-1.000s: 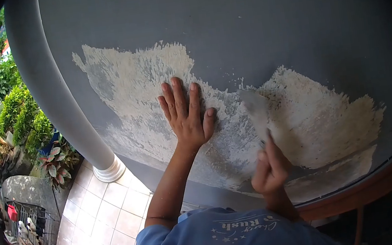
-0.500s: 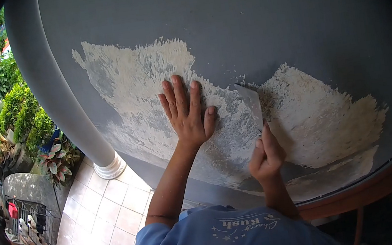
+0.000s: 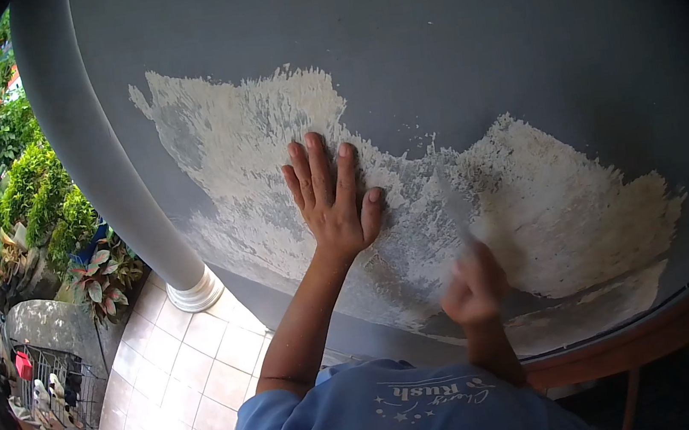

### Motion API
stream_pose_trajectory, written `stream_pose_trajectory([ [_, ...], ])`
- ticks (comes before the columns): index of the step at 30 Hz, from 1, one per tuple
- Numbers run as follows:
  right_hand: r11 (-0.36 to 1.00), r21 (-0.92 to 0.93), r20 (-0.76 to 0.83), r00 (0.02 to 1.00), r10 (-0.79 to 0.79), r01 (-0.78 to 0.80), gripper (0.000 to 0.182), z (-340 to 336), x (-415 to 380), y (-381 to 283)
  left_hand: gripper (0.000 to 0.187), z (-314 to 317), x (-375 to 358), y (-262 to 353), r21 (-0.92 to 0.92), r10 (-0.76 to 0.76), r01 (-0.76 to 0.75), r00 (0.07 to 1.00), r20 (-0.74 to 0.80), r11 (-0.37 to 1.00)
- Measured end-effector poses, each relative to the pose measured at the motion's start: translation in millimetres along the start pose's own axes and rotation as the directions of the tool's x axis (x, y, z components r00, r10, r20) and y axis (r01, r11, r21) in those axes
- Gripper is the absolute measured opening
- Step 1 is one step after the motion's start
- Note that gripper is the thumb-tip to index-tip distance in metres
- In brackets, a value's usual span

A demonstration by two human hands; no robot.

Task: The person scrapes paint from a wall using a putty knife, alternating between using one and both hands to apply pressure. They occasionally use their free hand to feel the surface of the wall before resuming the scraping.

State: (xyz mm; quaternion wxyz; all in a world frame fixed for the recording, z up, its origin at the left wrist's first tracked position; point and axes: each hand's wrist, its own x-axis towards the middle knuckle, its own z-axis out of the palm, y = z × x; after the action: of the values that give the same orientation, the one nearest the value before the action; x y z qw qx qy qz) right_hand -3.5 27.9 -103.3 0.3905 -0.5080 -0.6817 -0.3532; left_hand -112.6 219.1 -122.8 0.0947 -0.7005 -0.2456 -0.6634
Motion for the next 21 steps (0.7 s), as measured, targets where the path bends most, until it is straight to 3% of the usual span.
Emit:
stream_pose_trajectory([
  [1, 0.983, 0.053, 0.172, 0.971, 0.163, -0.175, 0.036, 7, 7, -4, 0.059, -1, 0, 0, 0.002, -0.002, 0.002, 1.0, 0.002, 1.0],
  [5, 0.979, 0.124, -0.127, 0.976, 0.176, -0.16, 0.039, -14, 10, -24, 0.059, 0, 0, -1, 0.002, 0.007, -0.007, 1.0, -0.001, 1.0],
  [8, 0.998, 0.063, -0.058, 0.998, -0.012, 0.016, 0.037, -10, 12, -12, 0.059, -1, 1, 0, 0.0, -0.001, 0.001, 1.0, 0.002, 1.0],
  [9, 0.973, 0.037, 0.142, 0.965, 0.219, -0.226, 0.039, -1, 18, -12, 0.059, -1, 0, 0, -0.002, -0.004, 0.004, 1.0, 0.005, 1.0],
  [13, 0.957, 0.186, -0.116, 0.962, 0.246, -0.222, 0.041, -11, 9, -25, 0.059, 0, 1, -1, -0.003, -0.003, 0.003, 1.0, 0.0, 1.0],
  [16, 0.996, 0.085, -0.037, 0.999, 0.033, -0.03, 0.04, -15, 15, -21, 0.059, -1, 1, -1, -0.002, 0.0, 0.0, 1.0, 0.003, 1.0],
  [17, 0.996, -0.025, 0.01, 0.997, 0.082, -0.082, 0.041, -1, 11, -16, 0.059, -1, 1, -1, 0.0, -0.002, 0.002, 1.0, 0.003, 1.0],
  [20, 0.98, 0.089, -0.011, 0.984, 0.18, -0.178, 0.04, 2, 14, -23, 0.059, -1, 0, 0, -0.001, -0.007, 0.007, 1.0, 0.007, 1.0],
  [21, 0.985, 0.107, -0.045, 0.989, 0.142, -0.136, 0.04, -2, 13, -25, 0.059, -1, 1, -1, 0.001, -0.005, 0.005, 1.0, 0.001, 1.0],
])
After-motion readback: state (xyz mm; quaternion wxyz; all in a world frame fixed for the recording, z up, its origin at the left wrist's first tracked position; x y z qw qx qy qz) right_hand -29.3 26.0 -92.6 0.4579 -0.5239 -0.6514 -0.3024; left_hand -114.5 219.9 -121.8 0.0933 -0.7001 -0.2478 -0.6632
